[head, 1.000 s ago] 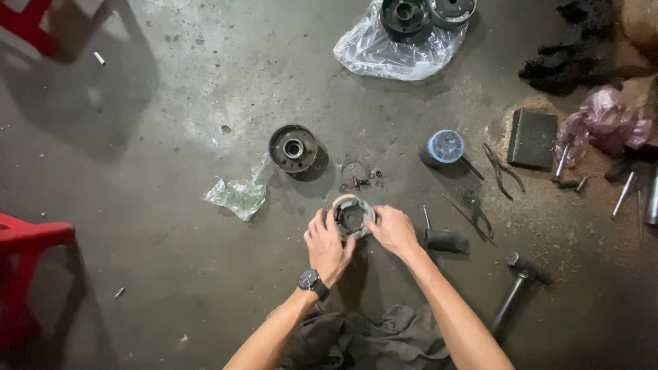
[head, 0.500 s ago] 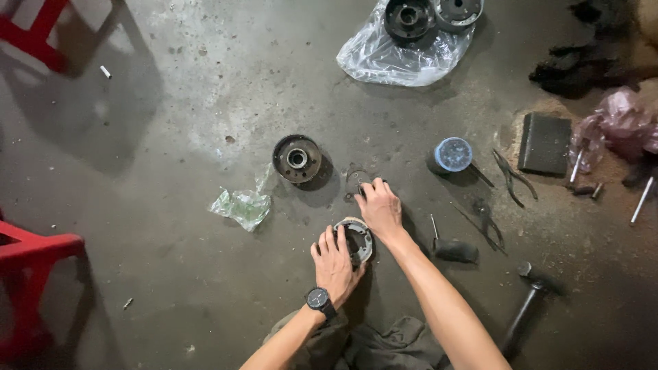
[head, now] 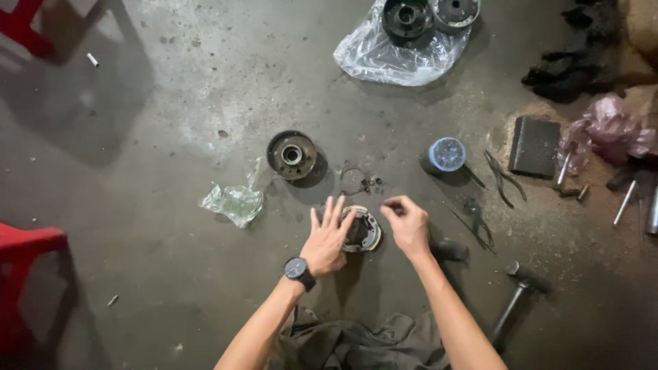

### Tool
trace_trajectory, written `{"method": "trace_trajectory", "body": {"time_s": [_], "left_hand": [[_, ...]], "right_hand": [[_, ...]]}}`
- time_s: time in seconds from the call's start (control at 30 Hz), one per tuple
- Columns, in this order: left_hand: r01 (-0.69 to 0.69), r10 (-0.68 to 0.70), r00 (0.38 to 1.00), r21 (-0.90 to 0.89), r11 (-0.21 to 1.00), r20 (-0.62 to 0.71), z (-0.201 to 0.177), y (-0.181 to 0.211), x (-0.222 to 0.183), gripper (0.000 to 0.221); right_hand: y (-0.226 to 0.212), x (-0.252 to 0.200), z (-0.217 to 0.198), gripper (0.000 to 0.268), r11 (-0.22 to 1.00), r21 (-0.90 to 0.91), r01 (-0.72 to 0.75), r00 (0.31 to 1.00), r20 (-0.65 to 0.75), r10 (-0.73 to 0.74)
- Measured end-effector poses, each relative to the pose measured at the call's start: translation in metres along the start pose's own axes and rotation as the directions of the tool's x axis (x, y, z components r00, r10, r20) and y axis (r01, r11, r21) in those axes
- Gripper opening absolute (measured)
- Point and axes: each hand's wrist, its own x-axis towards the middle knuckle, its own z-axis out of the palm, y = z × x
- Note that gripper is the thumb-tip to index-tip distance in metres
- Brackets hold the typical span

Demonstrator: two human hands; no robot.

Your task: The person sits on the workshop floor assembling a motorcycle clutch hub. They fit clutch shoes and springs into the hub, use pliers and a screwdriver to hook and seat the springs, then stand up and carry a part over to a bench machine.

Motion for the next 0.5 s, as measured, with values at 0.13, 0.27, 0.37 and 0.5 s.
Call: {"method": "trace_trajectory", "body": {"time_s": [0.13,0.27,0.37,0.5], "left_hand": [[-0.188,0.011,0.893,-0.350,0.918,-0.449,0.054,-0.007,-0.017,0.081],[-0.145,-0.140,0.894,-0.571,0.808,-0.426,0.084,-0.001,-0.020,0.035],[-0.114,-0.244,0.879,-0.677,0.727,-0.410,0.088,0.001,-0.014,0.018],[-0.076,-0.287,0.879,-0.707,0.703,-0.380,0.088,-0.003,-0.007,0.015]], "right_hand": [[0.042,-0.021,0.016,0.019,0.981,0.185,0.052,0.982,0.170,-0.084],[0.060,-0.034,0.030,0.017,0.946,0.317,-0.064,0.920,0.386,-0.067],[0.059,-0.035,0.027,0.018,0.930,0.359,-0.082,0.905,0.417,-0.081],[0.019,-0.040,0.008,0.022,0.996,0.085,0.018,0.993,0.112,-0.028]]}}
